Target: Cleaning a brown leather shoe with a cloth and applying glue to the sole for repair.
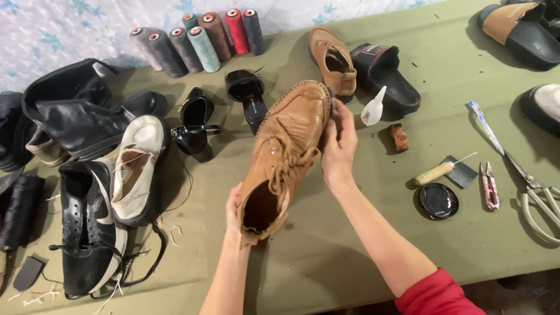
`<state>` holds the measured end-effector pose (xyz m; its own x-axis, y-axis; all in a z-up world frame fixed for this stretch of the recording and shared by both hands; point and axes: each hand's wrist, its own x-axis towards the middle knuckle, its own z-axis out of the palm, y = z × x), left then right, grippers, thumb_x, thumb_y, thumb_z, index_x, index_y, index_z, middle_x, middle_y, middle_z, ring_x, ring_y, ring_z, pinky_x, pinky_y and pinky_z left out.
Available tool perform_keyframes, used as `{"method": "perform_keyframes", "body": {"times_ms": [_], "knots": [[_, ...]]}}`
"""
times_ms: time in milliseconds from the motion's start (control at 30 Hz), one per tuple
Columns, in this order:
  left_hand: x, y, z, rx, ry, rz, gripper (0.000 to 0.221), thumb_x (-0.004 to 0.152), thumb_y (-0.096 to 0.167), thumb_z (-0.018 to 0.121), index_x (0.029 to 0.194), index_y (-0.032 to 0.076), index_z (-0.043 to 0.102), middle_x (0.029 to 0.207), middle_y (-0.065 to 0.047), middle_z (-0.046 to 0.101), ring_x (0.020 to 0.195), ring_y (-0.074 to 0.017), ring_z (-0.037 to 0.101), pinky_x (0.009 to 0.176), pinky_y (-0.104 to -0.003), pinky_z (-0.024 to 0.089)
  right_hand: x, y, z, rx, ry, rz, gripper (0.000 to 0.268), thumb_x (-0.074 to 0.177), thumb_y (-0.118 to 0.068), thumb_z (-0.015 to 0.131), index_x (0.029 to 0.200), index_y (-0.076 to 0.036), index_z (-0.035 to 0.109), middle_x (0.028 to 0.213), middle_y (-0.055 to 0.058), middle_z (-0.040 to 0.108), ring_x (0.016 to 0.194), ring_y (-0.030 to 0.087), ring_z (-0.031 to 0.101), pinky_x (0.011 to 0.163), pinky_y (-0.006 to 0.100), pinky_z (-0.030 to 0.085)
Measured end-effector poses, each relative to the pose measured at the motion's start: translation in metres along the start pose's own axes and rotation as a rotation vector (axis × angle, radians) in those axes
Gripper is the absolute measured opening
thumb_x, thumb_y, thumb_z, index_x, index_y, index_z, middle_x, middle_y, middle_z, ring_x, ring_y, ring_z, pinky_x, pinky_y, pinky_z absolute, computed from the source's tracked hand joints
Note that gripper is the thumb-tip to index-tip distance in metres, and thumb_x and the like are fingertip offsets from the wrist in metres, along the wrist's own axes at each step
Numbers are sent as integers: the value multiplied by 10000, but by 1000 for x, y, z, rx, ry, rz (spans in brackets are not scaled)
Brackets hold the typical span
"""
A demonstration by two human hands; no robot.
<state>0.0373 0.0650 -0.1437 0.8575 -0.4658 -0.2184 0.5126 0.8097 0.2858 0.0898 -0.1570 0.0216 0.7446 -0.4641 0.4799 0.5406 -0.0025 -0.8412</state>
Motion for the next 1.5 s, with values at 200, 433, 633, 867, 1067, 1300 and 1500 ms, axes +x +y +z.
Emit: {"method": "perform_keyframes", "body": {"times_ms": [200, 433, 633, 867, 1067, 1300, 1500], "knots": [[-5, 20, -10, 166, 263, 124, 506, 798, 377, 650, 1147, 21, 741, 1130, -303, 717, 1015, -481, 698, 907, -533, 537, 20, -34, -21, -12, -21, -244, 418, 1083, 48, 406, 1454, -102, 524, 1395, 109, 606, 1357, 240, 557, 1192, 467, 400], [-17, -4, 89, 611, 109, 221, 633, 811, 322, 699, 1395, 98, 602, 1069, -257, 717, 840, -354, 746, 684, -453, 626, -12, -14, -4, -447, -634, -394, 397, 1057, -271, 517, 1438, -197, 603, 1543, 46, 490, 1530, 311, 234, 1230, 572, 197], [-27, -8, 119, 718, 179, 267, 680, 789, 218, 742, 1441, 109, 583, 1019, -224, 724, 822, -299, 756, 676, -371, 633, 16, 34, -33, -339, -488, -78, 516, 1045, -369, 360, 1491, -154, 502, 1399, 208, 552, 1366, 409, 488, 1160, 625, 344], [-30, -5, 134, 857, 189, 315, 623, 794, 205, 741, 1403, 124, 636, 1013, -168, 722, 848, -223, 728, 729, -314, 622, 7, -49, -12, -262, -404, -116, 505, 1067, -43, 499, 1557, -133, 418, 1557, 200, 471, 1444, 424, 428, 1214, 619, 312], [-36, -7, 137, 1046, 94, 286, 787, 773, 310, 786, 1501, 136, 544, 1251, -148, 659, 1093, -215, 594, 947, -390, 541, -11, 12, -13, -348, -547, -50, 664, 1120, -452, 332, 1658, -100, 165, 1680, 309, 39, 1541, 495, 54, 1238, 658, 106], [-36, -5, 125, 1118, -33, 228, 777, 769, 297, 833, 1488, 163, 569, 1344, -143, 660, 1168, -184, 566, 1013, -388, 508, 8, -9, -13, -58, -210, 349, 671, 1110, -397, 405, 1534, 102, 261, 1515, 395, 402, 1451, 499, 372, 1215, 612, 269], [-39, -9, 129, 882, 73, 122, 726, 724, 291, 793, 1418, 145, 639, 1186, -168, 711, 955, -246, 698, 815, -372, 595, 16, 76, -33, 819, -65, 639, 443, 1102, -153, 523, 1539, -113, 468, 1539, 134, 509, 1454, 287, 454, 1215, 422, 408]]}}
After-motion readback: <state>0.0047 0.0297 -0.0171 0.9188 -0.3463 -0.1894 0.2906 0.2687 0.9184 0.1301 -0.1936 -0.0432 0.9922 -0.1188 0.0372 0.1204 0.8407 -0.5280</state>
